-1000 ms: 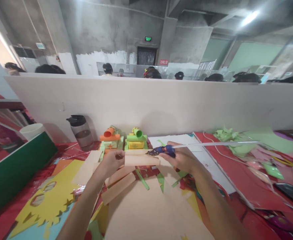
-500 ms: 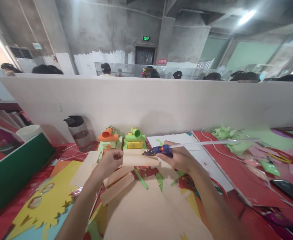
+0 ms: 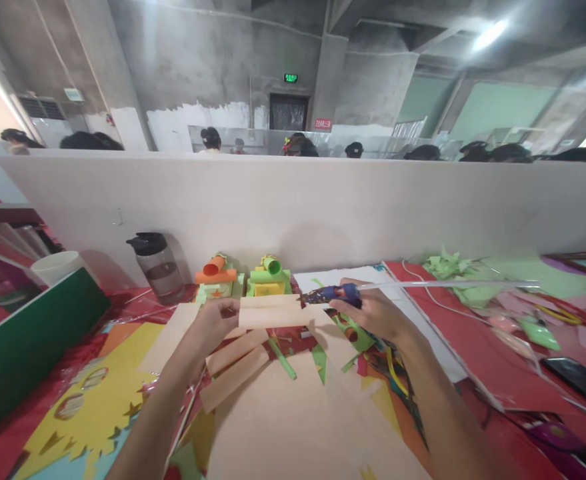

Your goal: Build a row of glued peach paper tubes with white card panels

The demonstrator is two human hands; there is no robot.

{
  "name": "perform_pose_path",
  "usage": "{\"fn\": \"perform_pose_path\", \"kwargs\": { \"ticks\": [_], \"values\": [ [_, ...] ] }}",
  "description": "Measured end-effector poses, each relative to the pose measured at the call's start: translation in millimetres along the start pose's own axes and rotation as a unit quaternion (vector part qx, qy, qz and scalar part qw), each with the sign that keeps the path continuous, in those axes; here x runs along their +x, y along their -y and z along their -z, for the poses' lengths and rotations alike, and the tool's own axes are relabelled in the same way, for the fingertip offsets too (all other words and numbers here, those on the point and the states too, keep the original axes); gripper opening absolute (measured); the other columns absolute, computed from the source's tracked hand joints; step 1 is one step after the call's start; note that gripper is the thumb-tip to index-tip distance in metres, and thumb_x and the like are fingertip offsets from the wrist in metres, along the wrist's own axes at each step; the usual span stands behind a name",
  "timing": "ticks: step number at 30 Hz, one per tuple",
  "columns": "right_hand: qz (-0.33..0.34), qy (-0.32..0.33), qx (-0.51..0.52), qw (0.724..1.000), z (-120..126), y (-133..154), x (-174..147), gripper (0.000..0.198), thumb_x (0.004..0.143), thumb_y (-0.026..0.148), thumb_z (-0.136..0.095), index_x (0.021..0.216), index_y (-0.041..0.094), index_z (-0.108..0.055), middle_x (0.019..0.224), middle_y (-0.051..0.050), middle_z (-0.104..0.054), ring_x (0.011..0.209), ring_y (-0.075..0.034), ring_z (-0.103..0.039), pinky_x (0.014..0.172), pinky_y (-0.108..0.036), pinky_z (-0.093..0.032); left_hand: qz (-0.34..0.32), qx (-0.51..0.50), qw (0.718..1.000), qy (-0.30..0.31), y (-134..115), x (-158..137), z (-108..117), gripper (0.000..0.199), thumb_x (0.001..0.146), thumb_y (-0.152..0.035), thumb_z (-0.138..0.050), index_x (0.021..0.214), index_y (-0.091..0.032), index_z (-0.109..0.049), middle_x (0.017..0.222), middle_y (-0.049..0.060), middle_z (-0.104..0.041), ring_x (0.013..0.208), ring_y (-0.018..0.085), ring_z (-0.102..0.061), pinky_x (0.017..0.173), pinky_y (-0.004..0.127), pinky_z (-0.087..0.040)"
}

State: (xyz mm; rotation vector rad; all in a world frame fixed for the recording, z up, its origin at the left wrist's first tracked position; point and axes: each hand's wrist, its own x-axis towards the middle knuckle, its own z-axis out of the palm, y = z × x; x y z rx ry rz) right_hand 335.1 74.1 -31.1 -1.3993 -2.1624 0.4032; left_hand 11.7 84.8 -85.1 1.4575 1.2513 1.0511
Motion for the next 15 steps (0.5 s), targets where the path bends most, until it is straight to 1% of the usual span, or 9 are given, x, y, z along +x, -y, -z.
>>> {"fn": "perform_pose_path", "kwargs": {
  "ticks": [3,5,8,10,15],
  "values": [
    [0.014,-0.012,-0.003,1.0,-7,3,2,0.036,0.092,0.048,-0.051,0.068,0.022,-0.051,0.07,0.001,-0.057,0.066,-0.016,-0.056,0.064,-0.027,-0.039,0.0,-0.009,0.999,0.036,3,2,-1,0.019,0.063,-0.03,-0.072,0.073,-0.015,-0.07,0.071,0.004,-0.07,0.072,0.02,-0.064,0.067,0.027,-0.048],
    [0.028,-0.01,-0.013,0.999,-13,7,4,0.035,0.092,0.047,-0.051,0.068,0.022,-0.052,0.071,0.001,-0.057,0.067,-0.016,-0.056,0.065,-0.026,-0.039,-0.007,-0.005,0.999,0.046,3,3,-2,0.014,0.064,-0.026,-0.068,0.071,-0.015,-0.068,0.07,0.002,-0.068,0.071,0.018,-0.062,0.067,0.025,-0.046],
    [0.032,-0.004,-0.042,0.999,-21,12,6,0.037,0.093,0.049,-0.05,0.068,0.021,-0.053,0.073,0.001,-0.056,0.065,-0.015,-0.054,0.063,-0.026,-0.037,-0.003,0.009,0.999,0.044,-1,0,-4,0.007,0.063,-0.022,-0.063,0.064,-0.016,-0.061,0.063,-0.002,-0.063,0.064,0.014,-0.057,0.06,0.022,-0.04],
    [0.03,-0.004,-0.063,0.998,-24,13,7,0.038,0.093,0.051,-0.049,0.069,0.021,-0.053,0.075,0.001,-0.057,0.064,-0.014,-0.054,0.062,-0.025,-0.037,0.004,0.013,0.999,0.041,-5,-2,-5,0.008,0.063,-0.023,-0.061,0.061,-0.017,-0.056,0.06,-0.003,-0.058,0.061,0.013,-0.054,0.058,0.021,-0.037],
    [0.028,-0.002,-0.096,0.995,-20,3,8,0.041,0.094,0.052,-0.046,0.068,0.022,-0.055,0.075,-0.001,-0.06,0.067,-0.017,-0.057,0.064,-0.026,-0.038,0.009,0.012,0.999,0.028,-9,-4,-6,0.009,0.061,-0.023,-0.058,0.058,-0.018,-0.051,0.057,-0.005,-0.052,0.06,0.012,-0.051,0.058,0.021,-0.037]
  ]
}}
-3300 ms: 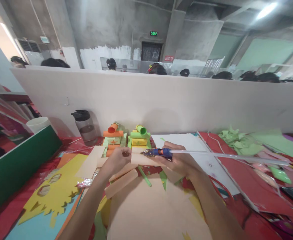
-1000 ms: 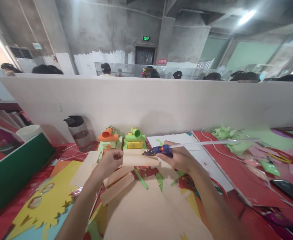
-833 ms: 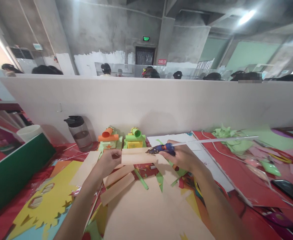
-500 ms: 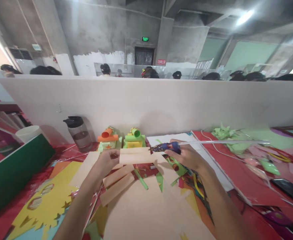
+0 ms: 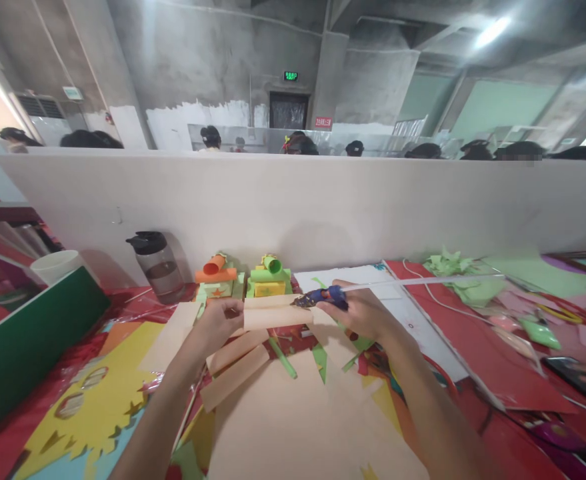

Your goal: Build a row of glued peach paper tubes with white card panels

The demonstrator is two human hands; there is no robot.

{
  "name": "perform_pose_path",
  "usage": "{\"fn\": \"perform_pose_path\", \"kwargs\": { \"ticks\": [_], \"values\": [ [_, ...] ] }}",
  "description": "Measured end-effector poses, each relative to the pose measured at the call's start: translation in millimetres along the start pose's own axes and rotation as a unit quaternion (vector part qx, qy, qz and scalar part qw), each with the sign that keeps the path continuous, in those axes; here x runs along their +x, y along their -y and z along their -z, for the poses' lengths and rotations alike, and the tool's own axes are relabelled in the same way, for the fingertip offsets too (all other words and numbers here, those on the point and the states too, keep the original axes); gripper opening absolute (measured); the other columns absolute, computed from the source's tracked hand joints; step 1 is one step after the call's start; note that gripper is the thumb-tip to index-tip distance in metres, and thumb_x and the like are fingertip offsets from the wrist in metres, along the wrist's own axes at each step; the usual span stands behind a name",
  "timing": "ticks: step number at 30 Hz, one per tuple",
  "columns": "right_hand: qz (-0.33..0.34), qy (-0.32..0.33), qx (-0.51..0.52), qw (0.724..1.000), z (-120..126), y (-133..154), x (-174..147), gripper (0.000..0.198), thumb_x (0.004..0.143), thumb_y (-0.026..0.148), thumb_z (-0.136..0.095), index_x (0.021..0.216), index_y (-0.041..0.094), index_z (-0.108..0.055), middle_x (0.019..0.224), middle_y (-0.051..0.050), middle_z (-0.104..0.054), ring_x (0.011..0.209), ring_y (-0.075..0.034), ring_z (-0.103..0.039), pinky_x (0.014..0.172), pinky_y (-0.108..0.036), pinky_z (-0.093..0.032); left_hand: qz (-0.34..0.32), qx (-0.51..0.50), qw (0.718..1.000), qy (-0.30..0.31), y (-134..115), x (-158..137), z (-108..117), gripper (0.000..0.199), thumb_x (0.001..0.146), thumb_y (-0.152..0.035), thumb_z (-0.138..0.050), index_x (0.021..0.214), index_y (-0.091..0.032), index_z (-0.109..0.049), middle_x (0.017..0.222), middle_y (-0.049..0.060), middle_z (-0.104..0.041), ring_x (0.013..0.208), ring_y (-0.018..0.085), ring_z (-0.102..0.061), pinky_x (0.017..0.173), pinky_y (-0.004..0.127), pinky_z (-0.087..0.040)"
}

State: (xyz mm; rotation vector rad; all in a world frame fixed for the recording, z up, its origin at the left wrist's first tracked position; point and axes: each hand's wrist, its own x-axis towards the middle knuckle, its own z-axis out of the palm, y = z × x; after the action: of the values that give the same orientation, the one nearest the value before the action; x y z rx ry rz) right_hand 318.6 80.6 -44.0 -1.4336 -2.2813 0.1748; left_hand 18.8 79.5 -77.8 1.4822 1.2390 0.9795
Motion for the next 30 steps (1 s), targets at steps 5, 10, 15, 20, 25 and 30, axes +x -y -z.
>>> {"fn": "perform_pose_path", "kwargs": {
  "ticks": [5,10,15,20,25,30],
  "values": [
    [-0.022,-0.014,-0.013,1.0,3,-12,-1,0.04,0.093,0.053,-0.046,0.07,0.022,-0.059,0.072,-0.003,-0.064,0.069,-0.019,-0.06,0.065,-0.028,-0.038,0.003,-0.016,1.0,-0.015,2,1,2,0.009,0.06,-0.024,-0.061,0.057,-0.018,-0.054,0.057,-0.004,-0.056,0.062,0.014,-0.055,0.06,0.023,-0.04],
    [-0.02,-0.016,-0.016,1.0,5,-13,-2,0.041,0.093,0.053,-0.046,0.07,0.022,-0.059,0.072,-0.003,-0.064,0.069,-0.019,-0.06,0.065,-0.028,-0.038,0.005,-0.028,1.0,-0.01,10,4,5,0.015,0.062,-0.028,-0.069,0.067,-0.015,-0.064,0.067,0.003,-0.067,0.067,0.019,-0.061,0.065,0.028,-0.047],
    [-0.033,-0.031,-0.009,0.999,5,-13,-2,0.041,0.093,0.054,-0.046,0.072,0.022,-0.061,0.074,-0.003,-0.065,0.069,-0.019,-0.06,0.065,-0.028,-0.038,-0.007,-0.019,1.0,0.023,16,7,6,0.018,0.067,-0.029,-0.068,0.078,-0.014,-0.07,0.076,0.004,-0.071,0.077,0.021,-0.065,0.073,0.029,-0.048],
    [-0.052,-0.042,-0.014,0.998,2,-16,-2,0.042,0.092,0.056,-0.046,0.071,0.022,-0.058,0.072,-0.003,-0.064,0.07,-0.02,-0.061,0.066,-0.029,-0.039,-0.007,0.013,1.0,0.019,16,8,5,0.012,0.068,-0.025,-0.063,0.074,-0.015,-0.067,0.072,0.002,-0.068,0.074,0.019,-0.064,0.067,0.025,-0.045],
    [-0.05,-0.038,-0.017,0.998,1,-16,-2,0.043,0.093,0.057,-0.044,0.072,0.022,-0.057,0.074,-0.003,-0.064,0.071,-0.02,-0.061,0.066,-0.028,-0.038,-0.007,0.007,1.0,0.009,10,5,3,0.009,0.066,-0.025,-0.062,0.067,-0.016,-0.063,0.066,-0.001,-0.064,0.07,0.017,-0.061,0.065,0.024,-0.044],
    [-0.031,-0.031,-0.014,0.999,-1,-13,0,0.042,0.094,0.056,-0.044,0.071,0.022,-0.055,0.072,-0.002,-0.062,0.069,-0.019,-0.06,0.066,-0.028,-0.038,-0.01,0.031,0.999,0.002,11,5,0,0.004,0.062,-0.019,-0.056,0.06,-0.017,-0.054,0.056,-0.006,-0.05,0.056,0.01,-0.047,0.053,0.02,-0.032]
  ]
}}
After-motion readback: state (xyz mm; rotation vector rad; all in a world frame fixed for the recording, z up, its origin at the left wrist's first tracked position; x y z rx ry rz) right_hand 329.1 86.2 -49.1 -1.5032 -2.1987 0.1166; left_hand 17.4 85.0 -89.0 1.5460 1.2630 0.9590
